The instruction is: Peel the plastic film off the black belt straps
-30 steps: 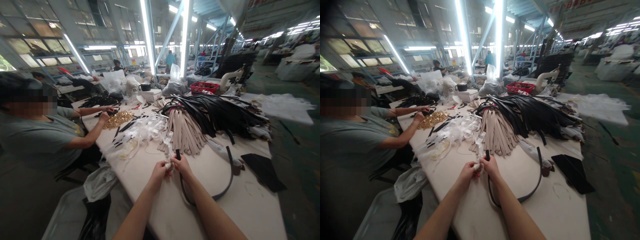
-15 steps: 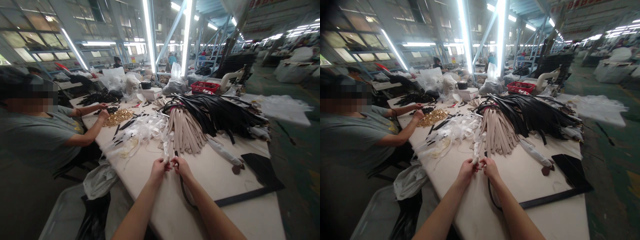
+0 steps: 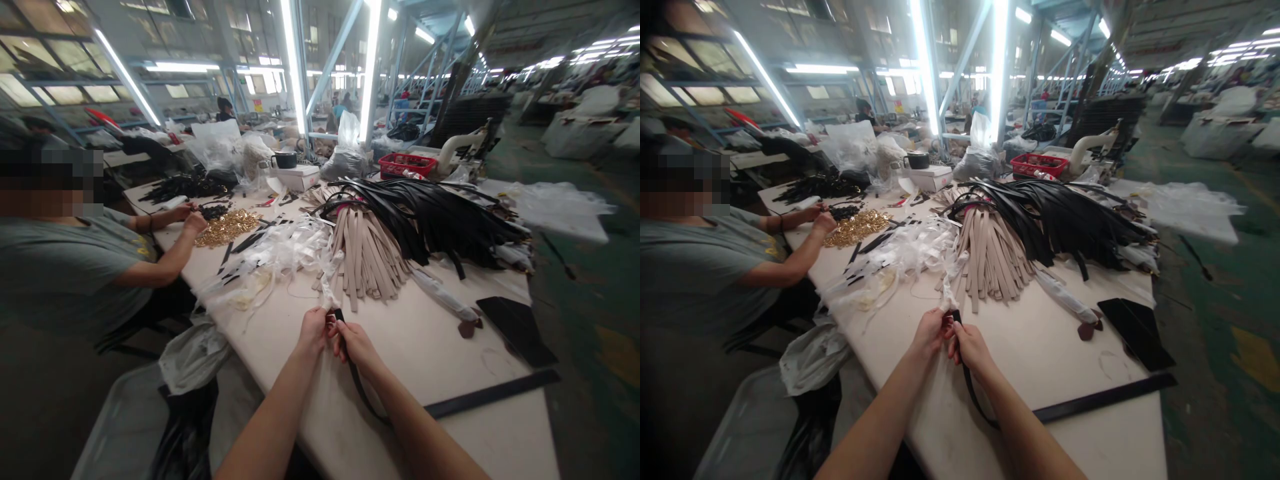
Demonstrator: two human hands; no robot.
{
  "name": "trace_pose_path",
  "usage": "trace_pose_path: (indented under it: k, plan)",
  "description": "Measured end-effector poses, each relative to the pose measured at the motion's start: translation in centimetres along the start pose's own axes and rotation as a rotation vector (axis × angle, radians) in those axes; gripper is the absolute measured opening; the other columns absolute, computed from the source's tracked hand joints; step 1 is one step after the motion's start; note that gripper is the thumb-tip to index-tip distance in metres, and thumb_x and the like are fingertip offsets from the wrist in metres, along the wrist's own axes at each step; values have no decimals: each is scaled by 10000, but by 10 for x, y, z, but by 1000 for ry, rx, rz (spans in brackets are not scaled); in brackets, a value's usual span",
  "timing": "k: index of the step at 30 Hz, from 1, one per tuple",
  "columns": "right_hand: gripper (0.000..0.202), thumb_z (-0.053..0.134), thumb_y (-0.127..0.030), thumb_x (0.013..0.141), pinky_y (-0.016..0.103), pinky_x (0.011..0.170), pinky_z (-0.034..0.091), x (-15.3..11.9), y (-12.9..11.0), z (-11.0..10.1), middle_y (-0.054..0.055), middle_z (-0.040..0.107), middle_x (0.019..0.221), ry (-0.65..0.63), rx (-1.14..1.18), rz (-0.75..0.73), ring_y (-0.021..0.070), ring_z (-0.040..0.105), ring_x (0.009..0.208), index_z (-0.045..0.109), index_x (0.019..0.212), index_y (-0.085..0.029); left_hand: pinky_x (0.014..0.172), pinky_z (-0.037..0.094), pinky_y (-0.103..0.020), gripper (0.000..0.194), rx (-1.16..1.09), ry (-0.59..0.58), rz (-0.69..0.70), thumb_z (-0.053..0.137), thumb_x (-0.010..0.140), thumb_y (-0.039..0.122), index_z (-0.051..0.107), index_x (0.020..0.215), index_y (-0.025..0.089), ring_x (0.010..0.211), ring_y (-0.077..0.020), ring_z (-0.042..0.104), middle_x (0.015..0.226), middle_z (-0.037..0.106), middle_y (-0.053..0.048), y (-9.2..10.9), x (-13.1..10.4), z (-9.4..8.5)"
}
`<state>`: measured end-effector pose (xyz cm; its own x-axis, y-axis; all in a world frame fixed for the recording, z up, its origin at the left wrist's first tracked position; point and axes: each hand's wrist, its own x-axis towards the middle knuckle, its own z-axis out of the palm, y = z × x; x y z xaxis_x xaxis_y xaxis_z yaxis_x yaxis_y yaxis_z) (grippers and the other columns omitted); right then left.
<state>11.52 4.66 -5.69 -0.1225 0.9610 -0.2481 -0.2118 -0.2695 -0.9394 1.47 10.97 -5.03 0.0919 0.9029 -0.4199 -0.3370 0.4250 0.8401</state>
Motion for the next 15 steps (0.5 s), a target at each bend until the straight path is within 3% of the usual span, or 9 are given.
trace_pose_path:
  k: [4,10,15]
  plan:
    - [541,435,-643,887,206,338,238,-3,-1,0,-20,591,434,4,-13,4,92,424,277,631,826,-143,327,219,-208,510,15,-9,-14,815,607,601,609,650,136,309,-63,377,463,527,23,-3,1,-2]
    - [529,425,-630,900,205,354,254,-8,-7,4,-26,591,445,25,-25,-8,89,433,297,635,854,-146,373,280,-198,511,8,25,7,808,622,591,649,729,117,387,-64,446,553,596,-4,-4,7,-6]
    - [550,426,-656,885,211,353,242,-5,-6,4,-25,580,432,19,-39,2,87,417,291,632,821,-150,365,267,-215,522,32,-9,-15,796,617,625,596,652,144,356,-72,422,496,551,16,-5,5,-5]
